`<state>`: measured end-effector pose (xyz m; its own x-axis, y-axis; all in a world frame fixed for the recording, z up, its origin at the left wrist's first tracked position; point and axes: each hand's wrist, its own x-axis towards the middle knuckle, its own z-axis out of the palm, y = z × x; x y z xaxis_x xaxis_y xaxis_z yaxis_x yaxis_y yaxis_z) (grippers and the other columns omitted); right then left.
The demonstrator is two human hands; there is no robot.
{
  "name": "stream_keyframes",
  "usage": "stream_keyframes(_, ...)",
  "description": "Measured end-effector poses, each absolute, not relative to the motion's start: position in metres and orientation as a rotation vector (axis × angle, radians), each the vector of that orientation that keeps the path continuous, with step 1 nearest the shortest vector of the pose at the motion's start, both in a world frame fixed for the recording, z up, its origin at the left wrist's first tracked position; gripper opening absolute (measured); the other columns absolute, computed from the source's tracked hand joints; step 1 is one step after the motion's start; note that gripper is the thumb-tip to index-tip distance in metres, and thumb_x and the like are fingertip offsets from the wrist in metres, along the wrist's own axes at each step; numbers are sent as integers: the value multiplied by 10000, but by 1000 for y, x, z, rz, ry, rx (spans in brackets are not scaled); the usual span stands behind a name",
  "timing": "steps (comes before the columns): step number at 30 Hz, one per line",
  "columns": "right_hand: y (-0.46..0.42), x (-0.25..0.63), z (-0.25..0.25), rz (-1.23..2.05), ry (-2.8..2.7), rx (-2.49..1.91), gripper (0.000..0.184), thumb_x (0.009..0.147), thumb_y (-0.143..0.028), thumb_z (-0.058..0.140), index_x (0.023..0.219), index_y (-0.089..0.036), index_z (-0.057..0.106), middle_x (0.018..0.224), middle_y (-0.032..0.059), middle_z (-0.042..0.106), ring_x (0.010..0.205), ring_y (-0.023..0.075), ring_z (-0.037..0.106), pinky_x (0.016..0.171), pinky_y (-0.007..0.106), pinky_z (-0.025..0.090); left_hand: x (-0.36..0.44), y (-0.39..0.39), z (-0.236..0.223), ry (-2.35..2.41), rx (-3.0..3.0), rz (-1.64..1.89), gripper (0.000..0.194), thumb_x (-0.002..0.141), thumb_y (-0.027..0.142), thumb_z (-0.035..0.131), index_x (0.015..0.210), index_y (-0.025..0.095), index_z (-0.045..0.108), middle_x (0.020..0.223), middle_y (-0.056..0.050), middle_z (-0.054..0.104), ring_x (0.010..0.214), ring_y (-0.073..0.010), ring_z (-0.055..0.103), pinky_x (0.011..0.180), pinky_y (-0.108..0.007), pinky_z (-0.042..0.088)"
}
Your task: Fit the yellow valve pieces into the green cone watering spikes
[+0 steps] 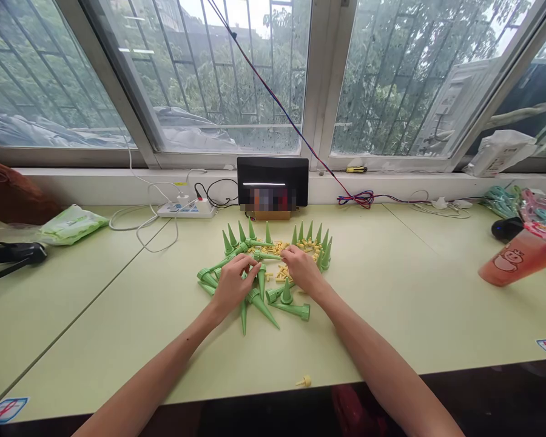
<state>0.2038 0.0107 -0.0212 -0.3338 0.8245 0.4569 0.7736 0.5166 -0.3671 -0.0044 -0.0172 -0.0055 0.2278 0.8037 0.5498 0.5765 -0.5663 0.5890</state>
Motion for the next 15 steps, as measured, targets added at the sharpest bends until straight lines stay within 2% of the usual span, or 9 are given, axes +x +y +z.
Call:
stream_keyframes(3,12,204,-23,116,-2121,-1315,187,941,-101,513,808,-176,620,825,64,622,705,183,578,616,269,411,-4,-17,-5,1292,2215,1286,299,937,271,522,651,193,479,786,-23,566,691,-156,539,669,-290,436)
stream_keyframes(7,11,205,-23,146,-2018,-1301,240,949,-142,510,716,-190,542,734,60,610,678,200,573,611,290,410,-4,-18,-5,1281,2198,1286,360,939,272,516,608,197,396,764,-18,561,703,-159,556,683,-297,440)
stream_keyframes(15,5,204,-13,51,-1884,-1291,499,1024,-464,382,582,-231,396,538,14,463,500,168,429,530,306,327,-4,-18,-5,1302,2204,1268,360,949,302,498,615,200,409,751,-16,547,685,-159,541,679,-298,435)
